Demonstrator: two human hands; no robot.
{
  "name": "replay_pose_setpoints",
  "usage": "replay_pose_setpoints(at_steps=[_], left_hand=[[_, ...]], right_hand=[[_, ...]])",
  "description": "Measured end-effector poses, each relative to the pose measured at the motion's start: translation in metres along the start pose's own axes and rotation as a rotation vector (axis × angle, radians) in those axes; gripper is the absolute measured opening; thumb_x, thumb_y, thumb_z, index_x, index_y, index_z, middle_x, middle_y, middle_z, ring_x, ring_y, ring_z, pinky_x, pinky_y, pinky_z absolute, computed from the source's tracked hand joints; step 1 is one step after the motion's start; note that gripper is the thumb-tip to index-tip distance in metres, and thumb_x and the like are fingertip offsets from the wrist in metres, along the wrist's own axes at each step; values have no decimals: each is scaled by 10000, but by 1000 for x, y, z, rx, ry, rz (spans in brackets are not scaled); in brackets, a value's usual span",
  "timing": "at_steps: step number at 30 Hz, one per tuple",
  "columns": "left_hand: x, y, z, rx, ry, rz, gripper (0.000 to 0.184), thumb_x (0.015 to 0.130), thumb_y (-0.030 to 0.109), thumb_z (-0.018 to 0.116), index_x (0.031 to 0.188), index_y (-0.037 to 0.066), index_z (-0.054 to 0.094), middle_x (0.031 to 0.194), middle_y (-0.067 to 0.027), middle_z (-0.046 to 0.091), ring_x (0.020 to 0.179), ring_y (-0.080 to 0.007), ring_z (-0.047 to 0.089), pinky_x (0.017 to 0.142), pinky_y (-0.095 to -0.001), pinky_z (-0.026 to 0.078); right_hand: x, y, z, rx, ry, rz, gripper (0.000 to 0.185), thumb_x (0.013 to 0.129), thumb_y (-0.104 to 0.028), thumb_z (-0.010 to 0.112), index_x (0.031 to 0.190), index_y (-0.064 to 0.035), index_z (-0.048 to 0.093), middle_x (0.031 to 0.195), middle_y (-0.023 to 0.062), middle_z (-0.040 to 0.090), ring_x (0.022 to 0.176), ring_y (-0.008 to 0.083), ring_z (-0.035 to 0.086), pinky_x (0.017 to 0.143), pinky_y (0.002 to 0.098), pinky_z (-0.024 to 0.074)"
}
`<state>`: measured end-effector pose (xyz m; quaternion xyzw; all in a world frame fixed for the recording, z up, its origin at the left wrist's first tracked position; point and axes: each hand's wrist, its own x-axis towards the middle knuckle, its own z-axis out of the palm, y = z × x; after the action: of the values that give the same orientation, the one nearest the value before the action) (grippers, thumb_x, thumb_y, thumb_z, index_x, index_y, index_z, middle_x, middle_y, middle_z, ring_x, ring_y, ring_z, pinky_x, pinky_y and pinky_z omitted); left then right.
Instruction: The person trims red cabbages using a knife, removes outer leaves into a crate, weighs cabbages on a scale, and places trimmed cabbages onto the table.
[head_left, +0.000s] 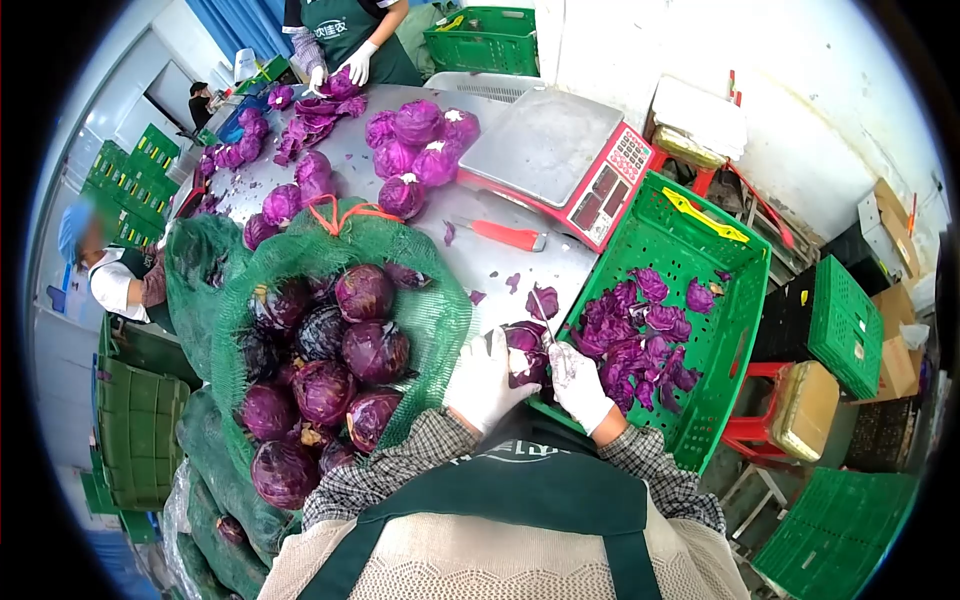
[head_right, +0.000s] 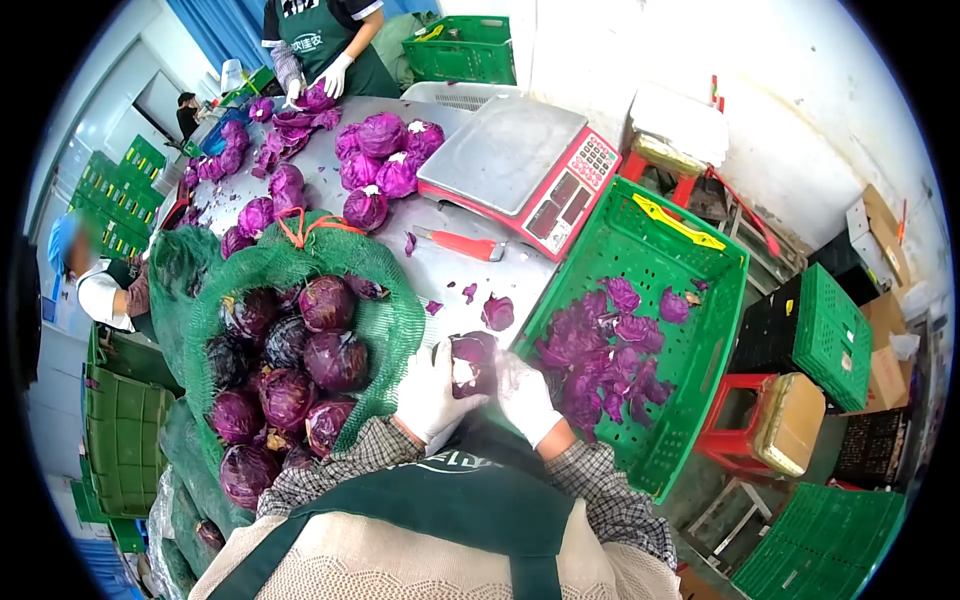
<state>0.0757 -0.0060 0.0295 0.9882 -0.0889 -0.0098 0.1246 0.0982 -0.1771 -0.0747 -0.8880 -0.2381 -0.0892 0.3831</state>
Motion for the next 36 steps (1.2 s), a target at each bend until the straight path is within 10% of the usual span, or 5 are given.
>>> replay_pose_setpoints(at_steps=[12, 21, 30, 32, 36], left_hand=[[3, 3, -5, -43, -62, -52, 942, 694, 486, 745, 1313, -118, 371, 1090, -267, 480, 1003, -375, 481, 887, -411, 440], [7, 0, -13, -58, -72, -122, 978, 642, 511, 777, 1342, -34, 366, 1108, -210, 479, 1023, -342, 501, 797, -404, 504], [10, 2, -11, -43, -105, -143, 983, 642, 524, 774, 1341, -36, 368, 1128, -205, 470, 1031, -339, 502, 788, -399, 513], [9, 1, -10, -40, -100, -137, 987, 643, 527, 772, 1343, -35, 362, 1131, -207, 468, 1033, -339, 502, 784, -402, 515], [2, 0, -9, -31, -94, -120, 969, 661, 501, 769, 1349, -32, 342, 1144, -218, 459, 1038, -353, 497, 803, -409, 509]], right_hand=[[-4, -40, -24, 255, -103, 199, 534, 977, -292, 453, 1367, 66, 381, 1362, 281, 437, 1221, 346, 507, 1002, 358, 428], [-29, -30, -73, 485, -370, 152, 331, 974, -159, 445, 1212, 53, 535, 1017, 173, 668, 928, 291, 656, 853, 357, 515], [-46, 1, -35, 280, 149, -139, 248, 946, -167, 482, 1038, 10, 631, 911, 159, 684, 649, 223, 663, 637, 314, 543], [-47, 4, -46, 920, 189, 960, 335, 996, -242, 396, 1101, 2, 600, 673, 61, 636, 419, 97, 477, 399, 231, 397], [-43, 29, -39, 506, 127, 387, 295, 955, -223, 506, 1158, -20, 577, 935, 90, 655, 532, 87, 536, 458, 232, 442]])
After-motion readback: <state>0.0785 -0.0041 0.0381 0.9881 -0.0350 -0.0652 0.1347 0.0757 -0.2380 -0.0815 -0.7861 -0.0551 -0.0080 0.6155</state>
